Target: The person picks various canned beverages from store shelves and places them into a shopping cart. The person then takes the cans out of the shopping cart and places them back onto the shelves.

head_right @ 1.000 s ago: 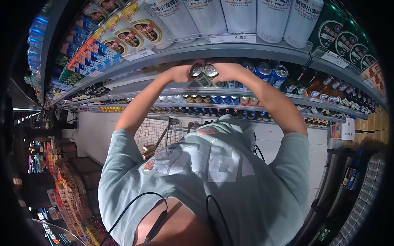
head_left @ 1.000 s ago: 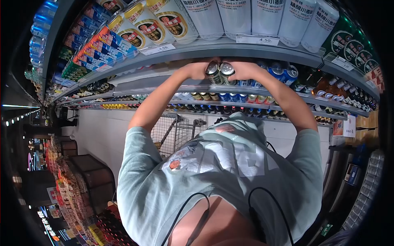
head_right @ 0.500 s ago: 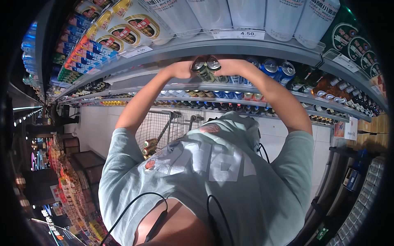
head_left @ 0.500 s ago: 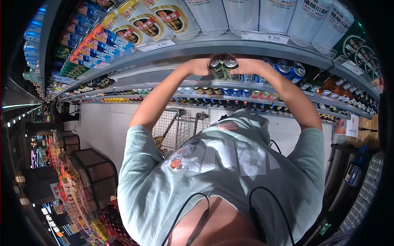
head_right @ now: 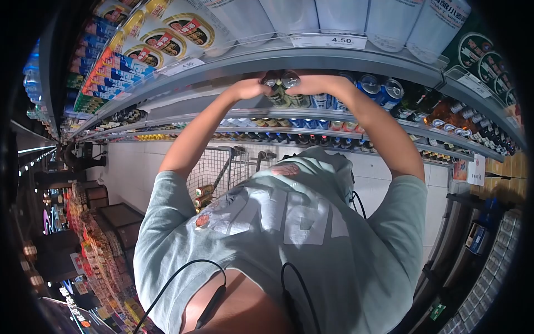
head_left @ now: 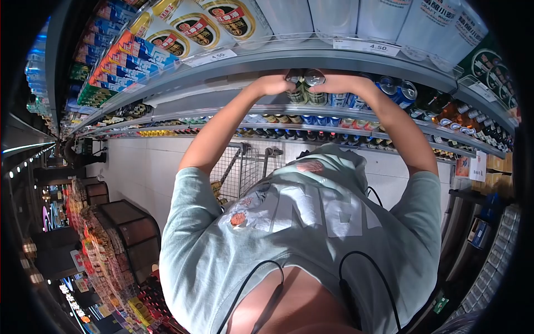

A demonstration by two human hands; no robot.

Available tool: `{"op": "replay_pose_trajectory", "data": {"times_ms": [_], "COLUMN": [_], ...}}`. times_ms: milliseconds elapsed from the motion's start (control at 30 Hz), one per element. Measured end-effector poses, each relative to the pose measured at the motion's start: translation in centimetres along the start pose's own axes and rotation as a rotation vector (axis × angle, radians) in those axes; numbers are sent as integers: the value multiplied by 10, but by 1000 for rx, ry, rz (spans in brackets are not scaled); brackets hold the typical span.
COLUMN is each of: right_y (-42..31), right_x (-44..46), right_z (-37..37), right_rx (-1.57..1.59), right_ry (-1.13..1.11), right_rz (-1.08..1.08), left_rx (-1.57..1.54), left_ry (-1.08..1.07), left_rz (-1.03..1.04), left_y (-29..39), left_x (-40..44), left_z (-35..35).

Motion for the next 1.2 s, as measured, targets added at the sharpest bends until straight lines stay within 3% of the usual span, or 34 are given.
{"op": "replay_pose_trajectory", "data": {"times_ms": [233,333,500,600,700,767,800,833,867,900,933,967,1000,1100,1200], "right_y": [2,5,9,0,-18,-26,-31,-37,-61,-65,-84,-101,-105,-104,-114], "right_x": [1,1,4,2,-2,-8,-11,-12,-14,-17,-15,-7,4,30,72], "right_z": [5,8,7,4,-3,-5,-6,-6,-8,-3,0,0,9,78,164], "right_rx": [-91,-148,-171,-98,-151,-261,-315,-290,-353,-321,-154,9,85,602,755], "right_ry": [159,174,41,16,-34,31,55,83,115,244,245,240,260,265,50], "right_rz": [-96,-87,-33,-37,53,22,-4,5,71,-111,-118,-127,-323,-258,-173], "left_rx": [-50,-55,-6,-20,104,5,-49,-156,-96,-32,40,-184,-415,-695,-983], "left_ry": [38,71,122,150,167,217,250,360,513,673,910,865,825,1024,1216], "left_rz": [-215,-167,-133,24,-8,21,29,187,227,252,391,269,155,-98,-356], "left_y": [21,-18,-2,2,4,9,7,-3,-4,-4,-23,-39,-54,-131,-206], "left_x": [-16,9,-2,-5,-10,-27,-38,-42,-61,-81,-97,-118,-141,-197,-266], "left_z": [-3,7,6,5,2,1,2,7,7,9,19,30,46,104,170]}}
Point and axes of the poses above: each hand's wrist, its own x-axis towards the middle knuckle, its own z-axis out of the palm, y = z × x, the point moved 3 cm from there along x, towards the middle knuckle, and after that the axes turned 10 degrees about -z, right-handed, at the moved point
